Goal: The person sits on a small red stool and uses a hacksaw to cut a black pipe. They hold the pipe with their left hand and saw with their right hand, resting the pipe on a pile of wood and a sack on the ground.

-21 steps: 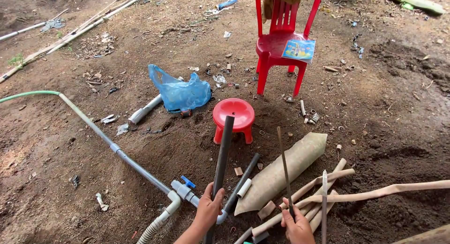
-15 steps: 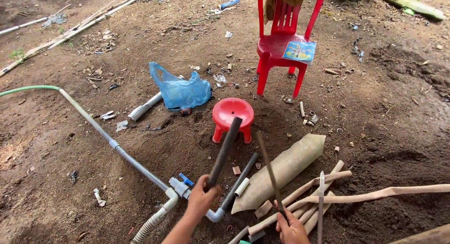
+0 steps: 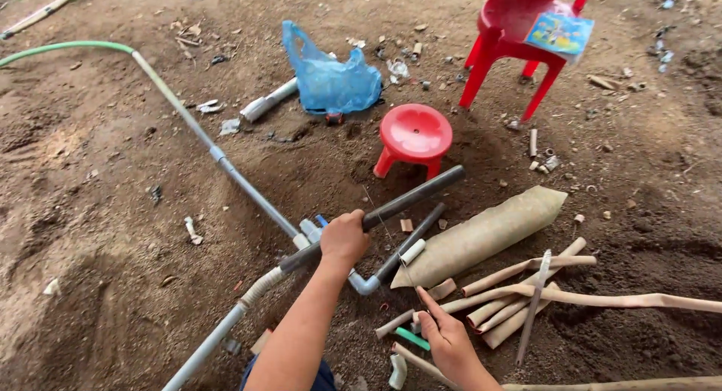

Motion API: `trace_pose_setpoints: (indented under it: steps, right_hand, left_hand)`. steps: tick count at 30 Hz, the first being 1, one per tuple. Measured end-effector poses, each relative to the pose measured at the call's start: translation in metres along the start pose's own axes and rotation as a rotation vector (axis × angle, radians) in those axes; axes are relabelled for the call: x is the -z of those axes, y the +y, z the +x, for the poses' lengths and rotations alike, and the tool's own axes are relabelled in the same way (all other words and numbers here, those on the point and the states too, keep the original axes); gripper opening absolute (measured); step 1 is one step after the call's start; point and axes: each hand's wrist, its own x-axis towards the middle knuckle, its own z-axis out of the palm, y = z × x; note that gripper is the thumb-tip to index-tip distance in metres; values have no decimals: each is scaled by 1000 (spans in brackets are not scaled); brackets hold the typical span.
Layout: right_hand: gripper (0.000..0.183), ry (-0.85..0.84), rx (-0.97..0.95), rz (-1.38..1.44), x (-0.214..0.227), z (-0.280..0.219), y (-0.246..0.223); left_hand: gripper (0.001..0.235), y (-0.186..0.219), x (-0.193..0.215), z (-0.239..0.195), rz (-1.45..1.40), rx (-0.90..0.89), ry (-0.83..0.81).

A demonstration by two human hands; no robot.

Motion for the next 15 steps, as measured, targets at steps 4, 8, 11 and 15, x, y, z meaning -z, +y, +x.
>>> trace_pose_setpoints:
  steps: [4,8,11,15]
  right_hand:
    - [57,-25,-18,78,-9,-5,16]
    - [60,21,-47,92,-16,8,4]
    - [59,9,-41,234,-18,8,16]
    - [60,-39,-139,427,-16,-3,30]
  left_hand:
    - [15,-5,0,1,10,-21,-10]
    - [12,1,-4,-1,28,-44,-43]
    - [13,2,4,-3,45,-45,-74]
    - [11,-3,-3,1,78,-65,-84]
